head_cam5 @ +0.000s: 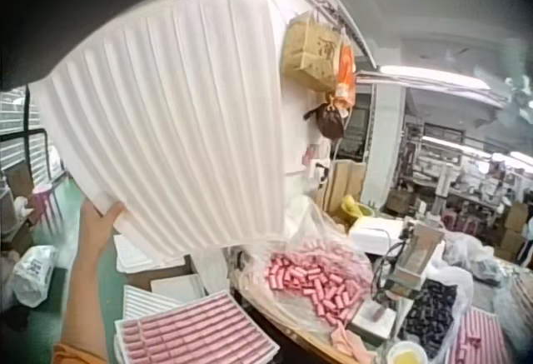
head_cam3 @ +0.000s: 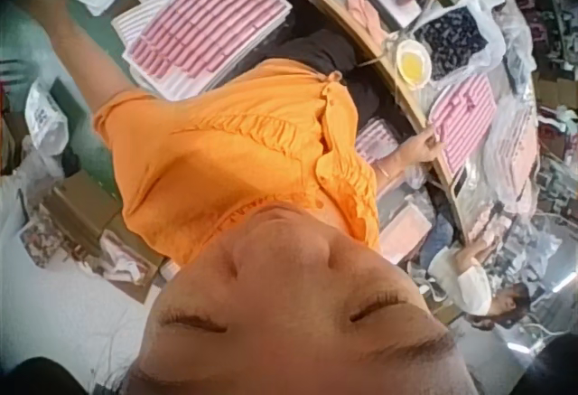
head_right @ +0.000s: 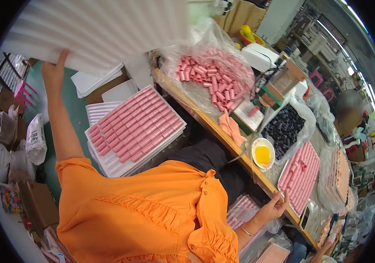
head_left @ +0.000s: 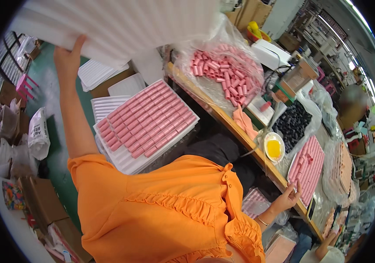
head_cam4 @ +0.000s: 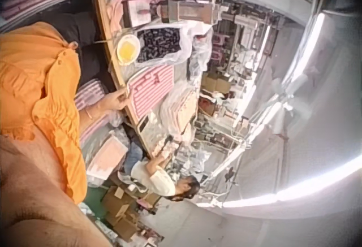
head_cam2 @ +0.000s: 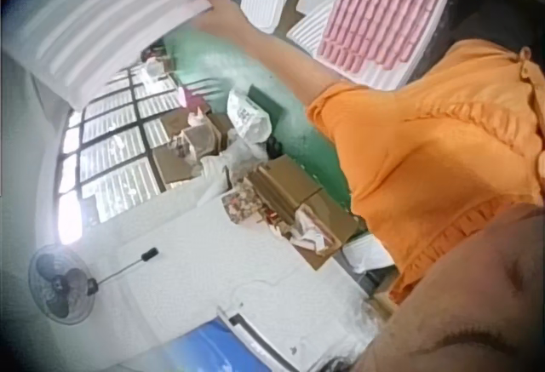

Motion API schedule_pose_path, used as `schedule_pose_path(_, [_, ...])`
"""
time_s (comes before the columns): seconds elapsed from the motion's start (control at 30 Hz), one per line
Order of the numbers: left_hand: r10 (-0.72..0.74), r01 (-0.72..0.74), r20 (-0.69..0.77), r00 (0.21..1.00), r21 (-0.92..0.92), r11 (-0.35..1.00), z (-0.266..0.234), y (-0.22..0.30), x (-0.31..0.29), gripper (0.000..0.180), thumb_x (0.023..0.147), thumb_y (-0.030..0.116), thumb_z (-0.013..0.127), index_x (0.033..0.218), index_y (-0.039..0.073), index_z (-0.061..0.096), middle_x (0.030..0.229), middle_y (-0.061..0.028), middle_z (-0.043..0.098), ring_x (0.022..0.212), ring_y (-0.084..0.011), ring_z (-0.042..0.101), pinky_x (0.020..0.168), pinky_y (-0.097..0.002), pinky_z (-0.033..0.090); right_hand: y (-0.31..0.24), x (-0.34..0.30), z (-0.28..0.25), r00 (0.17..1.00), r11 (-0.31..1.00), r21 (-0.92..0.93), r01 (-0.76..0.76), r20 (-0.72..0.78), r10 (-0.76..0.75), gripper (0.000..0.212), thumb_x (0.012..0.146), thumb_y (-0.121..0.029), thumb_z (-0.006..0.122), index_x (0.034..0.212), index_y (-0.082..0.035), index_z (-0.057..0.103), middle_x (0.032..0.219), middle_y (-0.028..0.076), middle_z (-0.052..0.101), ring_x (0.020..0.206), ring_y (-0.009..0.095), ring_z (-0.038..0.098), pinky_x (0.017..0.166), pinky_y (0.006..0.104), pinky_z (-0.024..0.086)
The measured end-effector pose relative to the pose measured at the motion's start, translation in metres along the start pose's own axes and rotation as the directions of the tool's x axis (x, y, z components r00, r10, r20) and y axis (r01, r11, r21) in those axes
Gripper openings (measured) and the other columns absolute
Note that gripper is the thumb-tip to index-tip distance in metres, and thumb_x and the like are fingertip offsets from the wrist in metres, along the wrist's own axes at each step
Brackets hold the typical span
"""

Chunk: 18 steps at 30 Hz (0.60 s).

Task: Assembling pink cosmetic tubes by applying adhesive and pressing black caps into place using a manual press machine.

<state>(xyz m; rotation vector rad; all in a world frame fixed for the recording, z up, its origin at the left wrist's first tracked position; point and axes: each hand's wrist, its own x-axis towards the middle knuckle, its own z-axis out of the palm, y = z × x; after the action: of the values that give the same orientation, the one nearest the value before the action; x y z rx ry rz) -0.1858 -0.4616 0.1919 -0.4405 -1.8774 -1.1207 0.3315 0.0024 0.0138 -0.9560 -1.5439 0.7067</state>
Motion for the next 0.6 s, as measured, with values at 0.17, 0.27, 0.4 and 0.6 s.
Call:
schedule_pose_path(0.17, [-0.120, 0.116, -0.007, 0.993, 0.306, 0.945, -0.003, -0.147, -0.040, 0.039, 0.088, 0.027, 0.070, 0.110, -0.004, 0.063, 0.101, -0.0208, 0.070, 0.093, -0.0343, 0.067, 0.082, -0.0391, 0.050, -0.009, 0.005, 0.034, 0.984, 0.989, -0.034, 0.146, 0.111, -0.142, 0.019, 0.098, -0.005, 0.056, 0.115, 0.003, 0.061, 0.117, 0.010, 0.060, 0.086, 0.012, 0.060, 0.076, 0.0252, 0.053])
schedule_pose_path(0.27, [-0.260, 0.224, 0.064, 0.964, 0.337, 0.915, 0.010, -0.231, -0.087, 0.039, 0.089, 0.027, 0.068, 0.111, -0.005, 0.063, 0.106, -0.0249, 0.067, 0.099, -0.0385, 0.065, 0.085, -0.0413, 0.049, -0.022, 0.009, 0.054, 0.959, 0.970, -0.098, 0.221, 0.205, -0.198, 0.018, 0.098, -0.004, 0.055, 0.114, 0.003, 0.061, 0.115, 0.010, 0.060, 0.086, 0.012, 0.060, 0.074, 0.0250, 0.054])
schedule_pose_path(0.4, [-0.435, 0.419, -0.023, 0.900, 0.319, 0.850, 0.045, -0.313, -0.159, 0.036, 0.085, 0.015, 0.068, 0.117, 0.000, 0.061, 0.107, -0.0220, 0.068, 0.100, -0.0405, 0.064, 0.086, -0.0426, 0.049, -0.033, 0.014, 0.079, 0.928, 0.948, -0.133, 0.290, 0.281, -0.245, 0.013, 0.097, -0.001, 0.056, 0.107, 0.004, 0.063, 0.108, 0.009, 0.061, 0.080, 0.013, 0.060, 0.068, 0.0237, 0.053])
schedule_pose_path(0.6, [-0.585, 0.576, -0.003, 0.811, 0.181, 0.797, 0.114, -0.403, -0.224, 0.047, 0.081, 0.007, 0.071, 0.124, -0.002, 0.056, 0.116, -0.0198, 0.066, 0.106, -0.0357, 0.064, 0.092, -0.0405, 0.047, -0.046, 0.016, 0.112, 0.902, 0.930, -0.182, 0.319, 0.361, -0.238, 0.011, 0.095, 0.001, 0.057, 0.103, 0.004, 0.064, 0.104, 0.010, 0.062, 0.081, 0.014, 0.061, 0.066, 0.0229, 0.053])
